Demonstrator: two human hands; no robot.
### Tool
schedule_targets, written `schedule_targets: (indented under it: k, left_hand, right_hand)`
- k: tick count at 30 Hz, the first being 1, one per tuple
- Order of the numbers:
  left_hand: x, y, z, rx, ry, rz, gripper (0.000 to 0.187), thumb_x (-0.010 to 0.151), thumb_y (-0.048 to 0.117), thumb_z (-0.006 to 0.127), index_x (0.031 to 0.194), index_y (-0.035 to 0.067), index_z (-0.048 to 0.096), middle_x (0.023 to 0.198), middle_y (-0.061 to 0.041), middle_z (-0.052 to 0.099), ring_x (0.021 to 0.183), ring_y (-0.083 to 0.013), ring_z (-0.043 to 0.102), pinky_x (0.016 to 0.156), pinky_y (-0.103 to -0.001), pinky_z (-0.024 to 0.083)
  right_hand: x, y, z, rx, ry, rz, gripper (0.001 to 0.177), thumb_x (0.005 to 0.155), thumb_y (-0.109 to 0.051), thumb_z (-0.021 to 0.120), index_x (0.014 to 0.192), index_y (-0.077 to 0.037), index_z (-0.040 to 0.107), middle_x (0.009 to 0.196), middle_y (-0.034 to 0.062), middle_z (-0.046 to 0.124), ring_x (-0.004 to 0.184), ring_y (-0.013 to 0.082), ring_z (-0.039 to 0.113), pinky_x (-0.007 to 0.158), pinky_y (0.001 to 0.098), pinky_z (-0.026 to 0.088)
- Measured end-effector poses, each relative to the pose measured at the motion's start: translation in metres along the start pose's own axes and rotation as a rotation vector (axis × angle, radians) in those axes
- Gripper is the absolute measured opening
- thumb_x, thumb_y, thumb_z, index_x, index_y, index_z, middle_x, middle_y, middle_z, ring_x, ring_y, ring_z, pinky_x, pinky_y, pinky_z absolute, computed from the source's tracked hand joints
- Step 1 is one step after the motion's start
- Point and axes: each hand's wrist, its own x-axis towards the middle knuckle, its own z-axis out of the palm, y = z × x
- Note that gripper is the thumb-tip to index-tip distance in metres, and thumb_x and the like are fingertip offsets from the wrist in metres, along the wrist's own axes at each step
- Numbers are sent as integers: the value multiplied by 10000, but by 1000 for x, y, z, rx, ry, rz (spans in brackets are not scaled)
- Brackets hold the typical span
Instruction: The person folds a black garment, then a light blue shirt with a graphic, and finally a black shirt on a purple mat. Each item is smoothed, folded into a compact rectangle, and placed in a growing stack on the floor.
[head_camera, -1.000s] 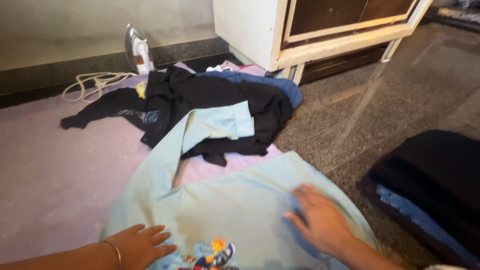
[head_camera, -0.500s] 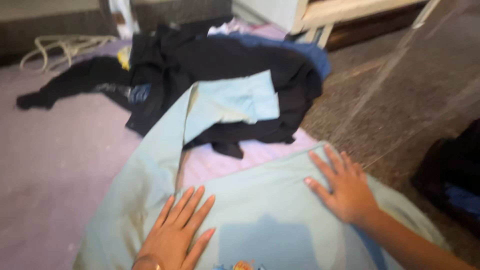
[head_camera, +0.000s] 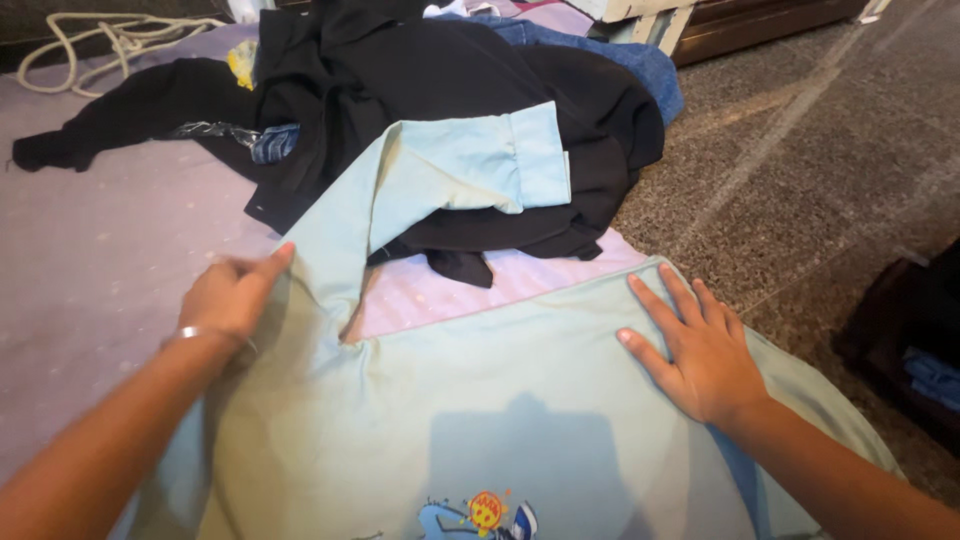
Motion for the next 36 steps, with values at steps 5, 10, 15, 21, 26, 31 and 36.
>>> schedule_targets:
  k: [5, 10, 15, 21, 26, 31, 36]
  left_hand:
    - [11, 28, -27, -407, -526, -207, 857, 835, 708, 602, 1363, 36, 667, 1376, -191, 694, 1245, -344, 653, 1065, -449, 458]
    - [-7, 61, -42, -297, -803, -270, 776, 758, 657, 662, 1304, 109, 716, 1335, -113, 733, 1191, -273, 672, 1027, -441, 491]
    - [-19, 68, -47, -580, -892, -266, 736, 745, 627, 696, 1272, 113, 715, 1309, -103, 736, 1157, -273, 678, 1002, -435, 511]
    - [-19, 62, -35, -636, -769, -94, 665, 779, 506, 782, 1291, 97, 676, 1333, -95, 668, 1190, -248, 632, 984, -399, 499]
    - [-92, 66, 17, 90, 189, 754, 447, 859, 187, 723, 1262, 29, 612, 1172, -221, 591, 1063, -408, 601, 875, -477, 507]
    - [-222, 49, 73, 510, 168, 1305, 706, 836, 173, 549, 1506, -32, 459, 1150, -128, 581, 1073, -305, 543, 942, -460, 421]
    - [-229, 33, 69, 472, 20, 1474, 755, 747, 331, 641, 1389, -48, 519, 1329, -200, 546, 1121, -330, 523, 1035, -524, 362]
  right_hand:
    - [0, -1, -2, -15, 1, -8, 719, 920, -673, 388, 1565, -363, 319, 1660, 102, 220, 1475, 438, 223, 1152, 588, 186]
    - [-3, 0, -1, -66, -26, 5, 710, 937, -679, 365, 1571, -363, 308, 1660, 123, 209, 1474, 456, 197, 1162, 579, 181]
    - [-7, -6, 2, -208, 61, 1, 690, 943, -665, 341, 1558, -353, 327, 1640, 142, 228, 1492, 456, 166, 1168, 544, 184]
    - [-6, -41, -26, -426, 108, -73, 562, 982, -475, 456, 1463, -185, 473, 1649, 142, 282, 1528, 374, 207, 1217, 510, 184]
    - [-23, -91, -73, 140, 355, -164, 534, 817, -248, 682, 1326, -116, 593, 1436, 190, 469, 1349, 392, 400, 1098, 529, 313]
    - [-30, -120, -99, 585, 322, 123, 384, 890, -257, 680, 1250, -130, 643, 1223, 122, 625, 1171, 295, 585, 906, 387, 497]
    - [-27, -133, -98, 513, 299, 66, 430, 845, -305, 714, 1193, -63, 642, 1167, 124, 679, 1035, 295, 645, 921, 411, 506]
